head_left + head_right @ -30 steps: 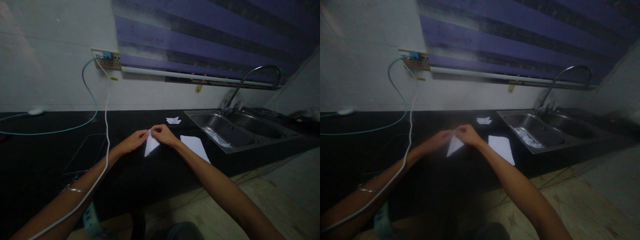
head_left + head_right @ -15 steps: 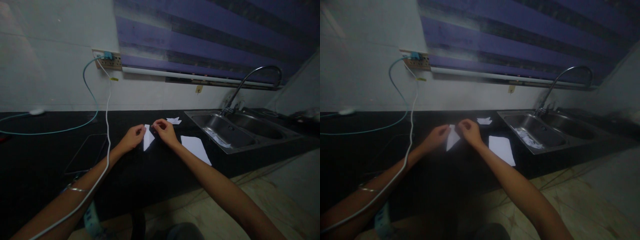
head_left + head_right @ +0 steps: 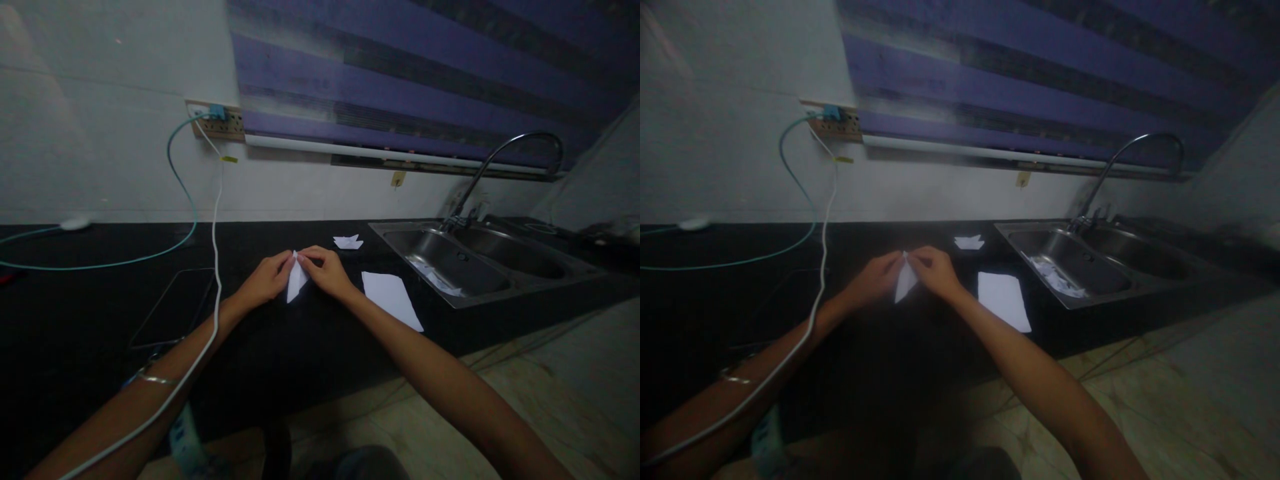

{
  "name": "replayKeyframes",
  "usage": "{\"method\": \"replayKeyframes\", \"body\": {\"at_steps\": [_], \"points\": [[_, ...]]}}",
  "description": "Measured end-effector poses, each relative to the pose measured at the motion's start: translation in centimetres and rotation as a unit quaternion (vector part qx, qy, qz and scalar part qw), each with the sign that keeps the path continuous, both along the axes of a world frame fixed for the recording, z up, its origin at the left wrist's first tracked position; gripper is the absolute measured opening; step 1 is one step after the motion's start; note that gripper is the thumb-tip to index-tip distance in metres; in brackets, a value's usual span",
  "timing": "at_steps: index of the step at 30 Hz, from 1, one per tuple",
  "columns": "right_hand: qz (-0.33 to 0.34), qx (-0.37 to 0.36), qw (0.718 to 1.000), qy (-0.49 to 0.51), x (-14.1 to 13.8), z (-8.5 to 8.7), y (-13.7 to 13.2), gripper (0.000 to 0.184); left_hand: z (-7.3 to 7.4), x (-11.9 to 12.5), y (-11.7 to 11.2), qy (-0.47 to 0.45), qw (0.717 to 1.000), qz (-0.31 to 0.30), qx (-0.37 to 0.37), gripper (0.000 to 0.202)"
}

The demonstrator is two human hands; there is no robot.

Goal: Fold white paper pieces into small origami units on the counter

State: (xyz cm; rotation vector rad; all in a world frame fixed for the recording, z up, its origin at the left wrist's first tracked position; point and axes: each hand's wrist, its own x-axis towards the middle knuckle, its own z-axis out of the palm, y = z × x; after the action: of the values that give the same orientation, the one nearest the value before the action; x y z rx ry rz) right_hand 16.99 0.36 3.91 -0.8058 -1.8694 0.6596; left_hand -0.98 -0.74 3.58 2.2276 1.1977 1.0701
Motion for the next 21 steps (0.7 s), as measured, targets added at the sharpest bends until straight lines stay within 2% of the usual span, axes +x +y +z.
{"method": "replayKeyframes", "body": {"at_steps": [5, 7, 9, 16, 21], "points": [[-0.074, 0.008, 0.996, 0.045, 0.0, 0.3, -0.4, 0.029, 0.1, 0.0, 0.0, 0.012, 1.0, 0.02, 0.0, 0.034], [-0.082, 0.015, 0.996, 0.044, -0.1, 0.5, -0.5, 0.019, 0.2, 0.0, -0.1, 0.018, 1.0, 0.011, 0.001, 0.034], [-0.07, 0.025, 0.997, 0.03, -0.1, 0.5, -0.4, 0.011, 0.2, 0.0, -0.2, 0.022, 1.0, -0.003, 0.007, 0.033], [0.013, 0.01, 0.999, 0.032, -0.1, -0.1, 0.3, 0.018, -0.2, -0.1, 0.1, 0.027, 0.999, -0.011, 0.012, 0.033], [0.001, -0.002, 1.0, 0.019, -0.1, 0.0, 0.5, 0.023, 0.1, 0.1, -0.2, 0.022, 0.999, -0.025, -0.015, 0.036]]}}
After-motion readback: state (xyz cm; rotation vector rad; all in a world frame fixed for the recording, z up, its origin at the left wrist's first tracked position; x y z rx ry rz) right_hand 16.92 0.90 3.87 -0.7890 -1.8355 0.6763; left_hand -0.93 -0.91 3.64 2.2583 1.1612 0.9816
